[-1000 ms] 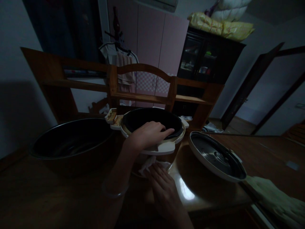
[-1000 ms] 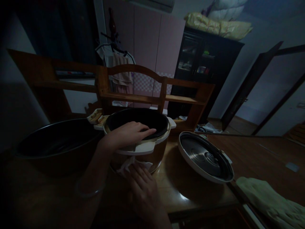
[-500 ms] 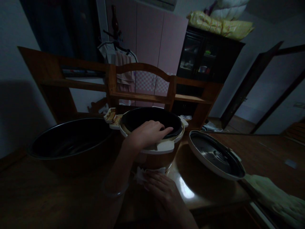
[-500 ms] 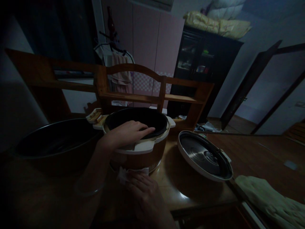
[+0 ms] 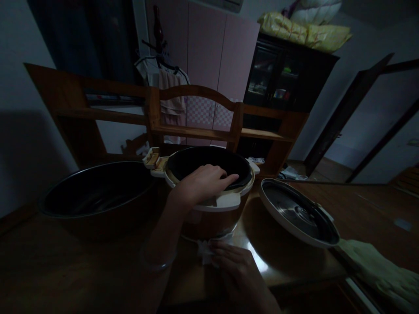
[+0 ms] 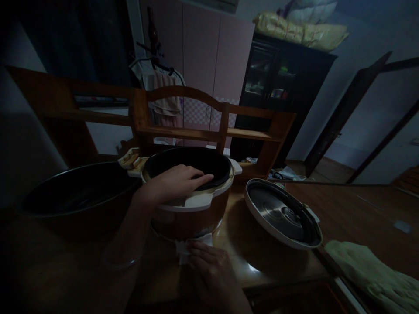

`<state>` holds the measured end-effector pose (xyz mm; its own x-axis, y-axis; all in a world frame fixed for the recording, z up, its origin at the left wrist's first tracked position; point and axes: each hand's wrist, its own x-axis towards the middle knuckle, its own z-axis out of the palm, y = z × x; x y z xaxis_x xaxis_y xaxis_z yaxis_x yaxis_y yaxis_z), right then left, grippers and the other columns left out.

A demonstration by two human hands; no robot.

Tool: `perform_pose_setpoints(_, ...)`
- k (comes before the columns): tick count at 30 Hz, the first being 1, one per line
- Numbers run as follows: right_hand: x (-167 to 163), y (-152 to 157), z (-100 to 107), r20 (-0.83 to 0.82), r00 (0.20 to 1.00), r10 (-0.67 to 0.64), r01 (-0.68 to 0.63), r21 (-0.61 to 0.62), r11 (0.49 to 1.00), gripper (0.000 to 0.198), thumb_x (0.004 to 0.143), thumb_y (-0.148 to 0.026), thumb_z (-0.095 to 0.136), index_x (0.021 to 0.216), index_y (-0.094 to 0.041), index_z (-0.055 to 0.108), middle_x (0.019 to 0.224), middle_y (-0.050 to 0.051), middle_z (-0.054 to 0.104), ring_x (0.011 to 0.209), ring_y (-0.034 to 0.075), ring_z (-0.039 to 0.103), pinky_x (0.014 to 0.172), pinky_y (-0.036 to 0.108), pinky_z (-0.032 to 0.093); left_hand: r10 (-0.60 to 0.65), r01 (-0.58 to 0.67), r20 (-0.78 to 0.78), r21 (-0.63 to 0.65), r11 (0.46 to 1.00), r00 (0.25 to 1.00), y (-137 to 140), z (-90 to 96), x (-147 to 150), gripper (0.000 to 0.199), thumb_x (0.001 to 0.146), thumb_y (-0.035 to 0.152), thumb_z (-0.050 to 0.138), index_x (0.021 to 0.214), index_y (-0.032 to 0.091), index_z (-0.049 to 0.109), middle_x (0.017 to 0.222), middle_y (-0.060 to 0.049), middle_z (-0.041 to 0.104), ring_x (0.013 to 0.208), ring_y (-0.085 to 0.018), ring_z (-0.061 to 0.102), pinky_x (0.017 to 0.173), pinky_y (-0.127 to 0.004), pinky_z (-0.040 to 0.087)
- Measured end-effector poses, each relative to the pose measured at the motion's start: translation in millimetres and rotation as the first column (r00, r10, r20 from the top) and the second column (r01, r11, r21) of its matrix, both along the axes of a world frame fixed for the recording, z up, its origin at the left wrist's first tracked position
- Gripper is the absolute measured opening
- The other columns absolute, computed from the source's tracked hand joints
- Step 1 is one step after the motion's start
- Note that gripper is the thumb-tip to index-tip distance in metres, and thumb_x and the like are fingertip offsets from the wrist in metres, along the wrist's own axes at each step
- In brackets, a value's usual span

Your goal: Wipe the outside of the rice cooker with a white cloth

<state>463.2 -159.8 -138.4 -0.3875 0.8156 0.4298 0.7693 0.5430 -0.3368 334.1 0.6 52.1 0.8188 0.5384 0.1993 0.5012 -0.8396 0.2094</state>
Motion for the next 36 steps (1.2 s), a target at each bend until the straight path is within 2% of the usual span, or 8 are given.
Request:
perform_pose_setpoints(6,16.4,-8.7,-10.3,-0.052,0.993,-0.109,0.112,0.059,0.992,0.046,0.086,-0.006,0.046,0.127,-0.022,0.06,0.133,0.006,0.061,0.133,0.019,0.047,0.105,0.035,0.046,-0.017,0.017,0.012,0.005,1.0,1.0,1.0,-0.3,0.2,0.043,0.099,0.046,0.032,0.123,0.033,0.064,0.112,-0.003,0.071,0.104,-0.026,0.065,0.081,-0.033,0.042)
perform_pose_setpoints(10,41.9,-13.8,-21.1,-0.208,0.916,-0.343,0.36,0.046,0.932,0.052,0.091,-0.009,0.041,0.139,-0.026,0.051,0.146,0.006,0.047,0.135,0.021,0.043,0.109,0.04,0.042,0.005,-0.005,0.014,-0.042,0.999,1.0,0.5,0.3,0.0,0.046,0.098,0.051,0.03,0.121,0.035,0.065,0.109,-0.003,0.072,0.101,-0.025,0.065,0.08,-0.032,0.042)
perform_pose_setpoints(13,54.8,-14.8,-23.5,-0.416,0.753,-0.511,0.525,-0.089,0.846,0.05,0.094,-0.018,0.043,0.143,-0.028,0.046,0.149,0.005,0.043,0.136,0.022,0.042,0.111,0.042,0.037,0.019,-0.018,0.018,-0.046,0.999,1.0,-0.5,1.2,0.2,0.048,0.098,0.053,0.029,0.119,0.032,0.067,0.107,-0.004,0.072,0.101,-0.025,0.065,0.08,-0.033,0.043)
perform_pose_setpoints(16,53.8,-11.0,-20.1,-0.599,0.562,-0.57,0.535,-0.262,0.803,0.046,0.094,-0.03,0.048,0.14,-0.028,0.05,0.147,0.005,0.046,0.138,0.025,0.039,0.114,0.045,0.031,0.038,-0.036,0.029,-0.058,0.998,0.999,-1.3,2.0,1.0,0.052,0.097,0.056,0.029,0.115,0.03,0.07,0.108,-0.005,0.072,0.103,-0.027,0.065,0.082,-0.035,0.043)
perform_pose_setpoints(24,17.7,15.6,-11.2,-0.863,0.176,-0.473,0.297,-0.411,0.862,0.052,0.091,-0.045,0.057,0.139,-0.027,0.051,0.148,0.004,0.044,0.14,0.025,0.036,0.113,0.044,0.031,0.048,-0.045,0.036,-0.082,0.996,0.998,-0.4,1.1,0.5,0.054,0.096,0.058,0.028,0.111,0.029,0.071,0.108,-0.006,0.072,0.104,-0.027,0.064,0.085,-0.034,0.043)
perform_pose_setpoints(28,12.4,24.1,-20.0,-0.88,0.115,-0.462,0.282,-0.417,0.864,0.058,0.088,-0.044,0.063,0.141,-0.029,0.048,0.151,0.002,0.04,0.142,0.024,0.032,0.114,0.043,0.031,0.019,-0.016,0.041,-0.065,0.998,0.999,1.8,-1.3,-1.3,0.053,0.096,0.056,0.028,0.116,0.03,0.069,0.11,-0.006,0.071,0.105,-0.026,0.064,0.084,-0.033,0.042)
perform_pose_setpoints(31,13.9,24.9,-23.8,-0.877,0.07,-0.475,0.259,-0.444,0.858,0.061,0.089,-0.043,0.061,0.146,-0.029,0.042,0.148,0.005,0.045,0.133,0.026,0.046,0.104,0.042,0.046,0.001,0.001,0.029,-0.048,0.999,1.0,1.8,-1.2,-1.9,0.051,0.097,0.055,0.028,0.12,0.032,0.066,0.112,-0.005,0.071,0.106,-0.026,0.063,0.084,-0.034,0.042)
perform_pose_setpoints(36,25.6,23.2,-34.1,-0.862,0.244,-0.444,0.384,-0.335,0.861,0.047,0.083,-0.035,0.064,0.129,-0.023,0.062,0.136,0.01,0.058,0.117,0.029,0.061,0.085,0.035,0.058,0.023,-0.022,0.007,-0.054,0.998,1.0,-0.3,1.2,-1.8,0.054,0.097,0.055,0.026,0.118,0.028,0.068,0.11,-0.008,0.071,0.105,-0.027,0.063,0.085,-0.034,0.042)
